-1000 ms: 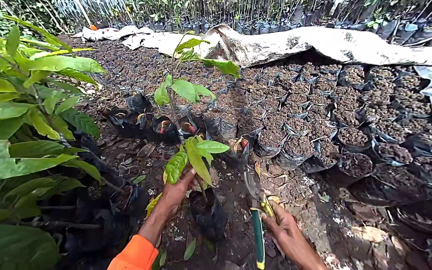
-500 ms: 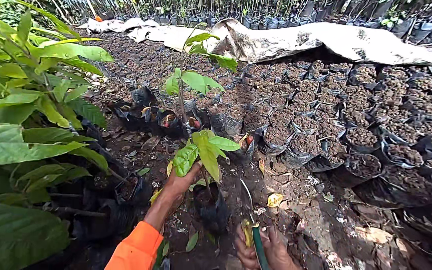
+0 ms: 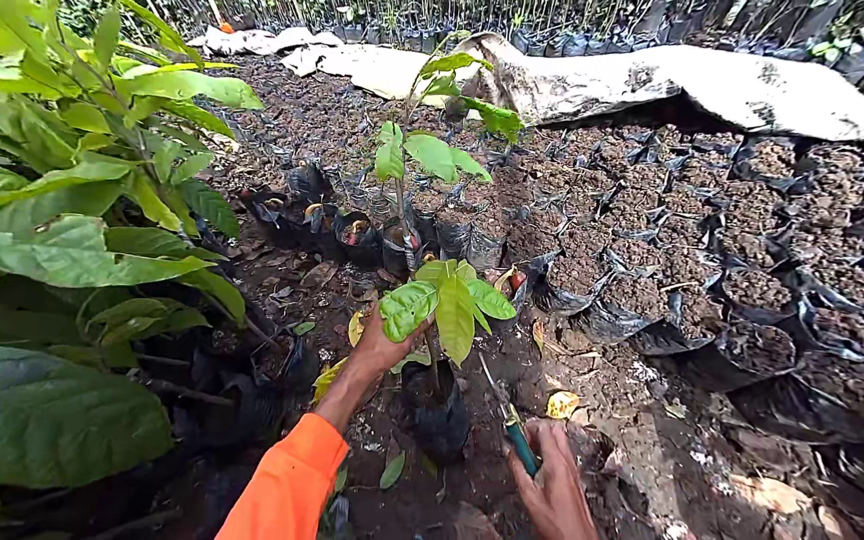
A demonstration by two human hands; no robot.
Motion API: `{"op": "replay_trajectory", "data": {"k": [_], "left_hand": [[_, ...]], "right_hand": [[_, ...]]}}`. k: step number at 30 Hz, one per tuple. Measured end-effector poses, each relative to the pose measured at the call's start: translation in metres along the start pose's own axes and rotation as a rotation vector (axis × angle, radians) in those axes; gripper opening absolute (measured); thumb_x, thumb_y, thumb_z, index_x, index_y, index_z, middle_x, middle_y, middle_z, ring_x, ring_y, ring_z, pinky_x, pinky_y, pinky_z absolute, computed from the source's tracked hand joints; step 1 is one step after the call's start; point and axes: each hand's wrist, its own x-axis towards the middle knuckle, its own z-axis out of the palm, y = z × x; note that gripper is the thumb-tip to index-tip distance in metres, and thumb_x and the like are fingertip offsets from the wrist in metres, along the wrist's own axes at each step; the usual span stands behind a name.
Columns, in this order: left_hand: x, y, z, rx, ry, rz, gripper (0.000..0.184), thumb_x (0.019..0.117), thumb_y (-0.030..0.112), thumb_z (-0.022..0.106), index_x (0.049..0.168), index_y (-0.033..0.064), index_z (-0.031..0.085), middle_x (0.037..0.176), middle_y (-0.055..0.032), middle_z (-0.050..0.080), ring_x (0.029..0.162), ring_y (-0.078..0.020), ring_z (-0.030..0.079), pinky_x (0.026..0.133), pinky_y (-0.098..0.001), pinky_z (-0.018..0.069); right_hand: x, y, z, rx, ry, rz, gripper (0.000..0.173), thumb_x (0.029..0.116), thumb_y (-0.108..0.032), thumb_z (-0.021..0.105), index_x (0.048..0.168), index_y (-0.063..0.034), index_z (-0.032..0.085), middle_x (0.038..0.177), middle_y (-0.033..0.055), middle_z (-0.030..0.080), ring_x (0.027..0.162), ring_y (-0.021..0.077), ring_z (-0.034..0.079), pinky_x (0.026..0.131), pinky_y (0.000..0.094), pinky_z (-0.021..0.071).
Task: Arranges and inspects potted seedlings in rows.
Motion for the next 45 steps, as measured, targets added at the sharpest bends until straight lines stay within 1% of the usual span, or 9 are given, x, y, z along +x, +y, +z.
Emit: {"op": "replay_trajectory", "data": {"k": [4, 7, 14, 17, 20, 26, 29, 36, 45], "left_hand": [[0.003, 0.002, 0.002, 0.066, -0.032, -0.045, 0.050, 0.0919, 0.015, 0.076, 0.132, -0.0016, 0.052, 0.098, -0.0038, 0.068, 0.078, -0.0067, 0.068, 0.075, -0.0237, 0.0592], [0.006, 0.008, 0.006, 0.079, -0.079, -0.012, 0.042, 0.0917, 0.014, 0.076, 0.126, -0.0003, 0.056, 0.092, -0.0014, 0.068, 0.073, -0.0046, 0.066, 0.069, -0.0210, 0.0579], [0.006, 0.022, 0.012, 0.224, -0.106, 0.069, 0.048, 0.0916, 0.015, 0.076, 0.131, -0.0033, 0.057, 0.105, -0.0093, 0.069, 0.086, -0.0072, 0.067, 0.084, -0.0251, 0.0574], [0.006, 0.025, 0.014, 0.218, -0.121, 0.079, 0.042, 0.0916, 0.012, 0.076, 0.128, -0.0018, 0.059, 0.099, -0.0061, 0.068, 0.080, -0.0045, 0.065, 0.079, -0.0224, 0.0567], [0.007, 0.027, 0.014, 0.222, -0.123, 0.095, 0.039, 0.0907, 0.010, 0.076, 0.125, -0.0021, 0.061, 0.096, -0.0045, 0.068, 0.078, -0.0025, 0.064, 0.077, -0.0202, 0.0560], [0.010, 0.027, 0.015, 0.259, -0.147, 0.149, 0.036, 0.0878, 0.004, 0.075, 0.121, -0.0032, 0.063, 0.100, -0.0081, 0.068, 0.084, -0.0050, 0.063, 0.083, -0.0235, 0.0548], [0.011, 0.027, 0.017, 0.211, -0.177, 0.130, 0.031, 0.0892, 0.003, 0.074, 0.118, -0.0018, 0.063, 0.091, -0.0039, 0.066, 0.072, -0.0022, 0.061, 0.071, -0.0202, 0.0555], [0.016, 0.021, 0.017, 0.157, -0.196, 0.104, 0.021, 0.0912, 0.003, 0.070, 0.111, -0.0002, 0.064, 0.080, -0.0013, 0.064, 0.063, -0.0026, 0.060, 0.062, -0.0193, 0.0549], [0.021, 0.013, 0.017, 0.172, -0.160, 0.138, 0.022, 0.0914, 0.005, 0.071, 0.112, 0.0002, 0.065, 0.084, -0.0034, 0.066, 0.067, -0.0061, 0.062, 0.067, -0.0243, 0.0572]], "right_hand": [[0.005, 0.001, -0.001, 0.144, -0.055, 0.051, 0.028, 0.0799, -0.019, 0.078, 0.097, 0.0003, 0.068, 0.071, 0.0007, 0.058, 0.058, 0.0061, 0.049, 0.056, 0.0240, 0.0441], [0.007, -0.003, 0.004, 0.318, -0.185, 0.159, 0.030, 0.0841, -0.023, 0.079, 0.104, -0.0034, 0.067, 0.066, -0.0064, 0.057, 0.053, -0.0005, 0.048, 0.052, 0.0191, 0.0436], [0.012, -0.009, 0.023, 0.482, -0.185, 0.120, 0.025, 0.0947, -0.024, 0.066, 0.109, -0.0034, 0.059, 0.076, -0.0020, 0.070, 0.056, 0.0024, 0.059, 0.053, 0.0197, 0.0500], [0.019, -0.010, 0.024, 0.497, -0.186, 0.137, 0.025, 0.0944, -0.023, 0.065, 0.108, -0.0034, 0.059, 0.074, -0.0012, 0.072, 0.057, 0.0048, 0.065, 0.054, 0.0207, 0.0531], [0.023, -0.008, 0.026, 0.368, -0.187, 0.106, 0.029, 0.0939, -0.032, 0.064, 0.103, -0.0049, 0.062, 0.075, -0.0030, 0.064, 0.061, 0.0027, 0.057, 0.058, 0.0215, 0.0489], [0.031, -0.005, 0.041, 0.069, -0.038, -0.074, 0.044, 0.0945, -0.045, 0.059, 0.098, -0.0023, 0.069, 0.092, 0.0122, 0.066, 0.090, 0.0279, 0.065, 0.082, 0.0519, 0.0500], [0.043, 0.000, 0.050, 0.034, 0.028, -0.178, 0.041, 0.0955, -0.042, 0.059, 0.097, -0.0016, 0.070, 0.100, 0.0148, 0.068, 0.100, 0.0310, 0.065, 0.088, 0.0498, 0.0519], [0.058, 0.005, 0.061, 0.002, 0.123, -0.237, 0.038, 0.0949, -0.036, 0.061, 0.096, -0.0001, 0.071, 0.101, 0.0174, 0.069, 0.105, 0.0354, 0.065, 0.092, 0.0495, 0.0521], [0.059, 0.003, 0.080, 0.017, 0.212, -0.253, 0.037, 0.0952, -0.034, 0.061, 0.094, 0.0012, 0.072, 0.097, 0.0171, 0.070, 0.100, 0.0344, 0.066, 0.091, 0.0473, 0.0526]]}}
